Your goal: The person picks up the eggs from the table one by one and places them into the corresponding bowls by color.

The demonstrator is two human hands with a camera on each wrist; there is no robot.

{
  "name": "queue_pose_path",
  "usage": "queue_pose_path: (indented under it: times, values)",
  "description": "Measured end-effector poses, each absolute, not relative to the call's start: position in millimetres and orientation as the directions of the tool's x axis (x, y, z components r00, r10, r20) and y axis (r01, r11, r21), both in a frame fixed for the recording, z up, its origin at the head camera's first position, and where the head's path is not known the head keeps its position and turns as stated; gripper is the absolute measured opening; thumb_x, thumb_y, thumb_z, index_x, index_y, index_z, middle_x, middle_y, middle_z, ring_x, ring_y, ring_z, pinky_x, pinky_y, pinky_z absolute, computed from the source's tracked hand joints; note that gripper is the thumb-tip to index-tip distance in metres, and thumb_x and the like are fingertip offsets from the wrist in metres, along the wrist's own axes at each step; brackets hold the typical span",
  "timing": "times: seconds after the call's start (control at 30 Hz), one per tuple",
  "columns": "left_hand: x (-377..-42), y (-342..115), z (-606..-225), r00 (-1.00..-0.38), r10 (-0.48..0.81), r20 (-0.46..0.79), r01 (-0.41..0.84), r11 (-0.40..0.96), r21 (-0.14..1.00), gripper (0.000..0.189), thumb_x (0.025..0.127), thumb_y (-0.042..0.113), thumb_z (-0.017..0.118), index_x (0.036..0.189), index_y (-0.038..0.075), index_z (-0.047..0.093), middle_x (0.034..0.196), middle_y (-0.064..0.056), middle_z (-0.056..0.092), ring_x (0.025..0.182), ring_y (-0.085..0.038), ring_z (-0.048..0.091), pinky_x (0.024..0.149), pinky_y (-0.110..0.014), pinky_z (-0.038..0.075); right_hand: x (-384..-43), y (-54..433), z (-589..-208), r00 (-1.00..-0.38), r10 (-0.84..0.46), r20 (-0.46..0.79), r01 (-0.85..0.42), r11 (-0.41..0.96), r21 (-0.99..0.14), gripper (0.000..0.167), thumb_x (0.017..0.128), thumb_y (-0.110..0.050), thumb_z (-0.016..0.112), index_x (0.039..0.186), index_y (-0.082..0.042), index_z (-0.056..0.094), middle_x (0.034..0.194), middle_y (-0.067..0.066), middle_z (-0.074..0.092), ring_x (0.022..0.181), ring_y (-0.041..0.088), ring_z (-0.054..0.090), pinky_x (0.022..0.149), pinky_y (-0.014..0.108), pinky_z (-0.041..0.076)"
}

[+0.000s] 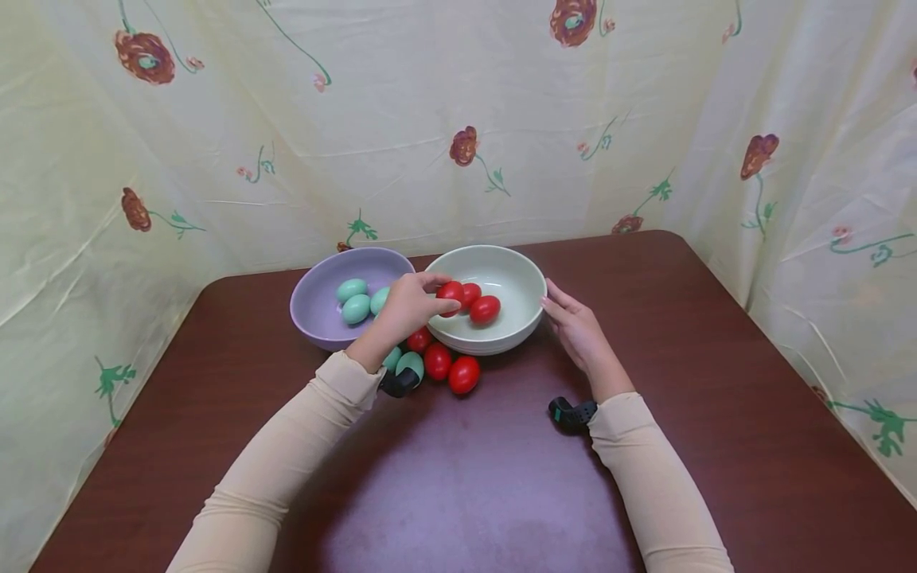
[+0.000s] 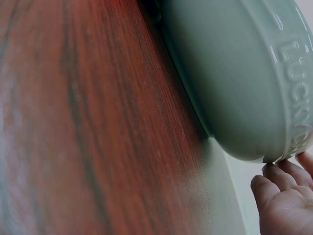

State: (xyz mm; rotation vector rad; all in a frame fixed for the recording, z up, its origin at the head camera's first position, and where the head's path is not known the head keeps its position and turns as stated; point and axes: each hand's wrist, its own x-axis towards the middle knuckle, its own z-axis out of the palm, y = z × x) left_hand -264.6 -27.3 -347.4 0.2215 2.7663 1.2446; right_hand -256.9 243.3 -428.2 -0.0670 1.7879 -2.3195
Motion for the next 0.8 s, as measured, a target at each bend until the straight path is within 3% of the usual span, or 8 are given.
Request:
queue_pose_path:
  times: [0.47,0.8]
  values:
    - [-269.3,-17.1,-360.4,-0.978,0.207,0.038,0.179,0.723,0.668,0.043,0.084,0.013,0.074,0.126,0.002,0.067,0.119,-0.014,0.071,0.105,-0.030,0.062,0.091,-0.036,0.054,-256.8,243.3,-428.1,-0.975,-0.199,-0.095,0.141,-0.230,-0.963,0.064,0.104,-0.019,0.050,0.158,-0.008,0.016,0.167,0.005,0.009,0.154,0.019,0.012,0.125,0.038,0.011]
    - [-272.5,-6.2,-365.6,-0.968,0.251,-0.004,0.203,0.793,0.574,0.042,0.086,0.014,0.075,0.125,0.001,0.067,0.117,-0.014,0.071,0.099,-0.027,0.062,0.089,-0.033,0.055,-255.6,243.1,-426.9,-0.975,-0.196,-0.105,0.149,-0.225,-0.963,0.065,0.104,-0.020,0.051,0.158,-0.008,0.016,0.167,0.005,0.009,0.154,0.020,0.013,0.125,0.038,0.012]
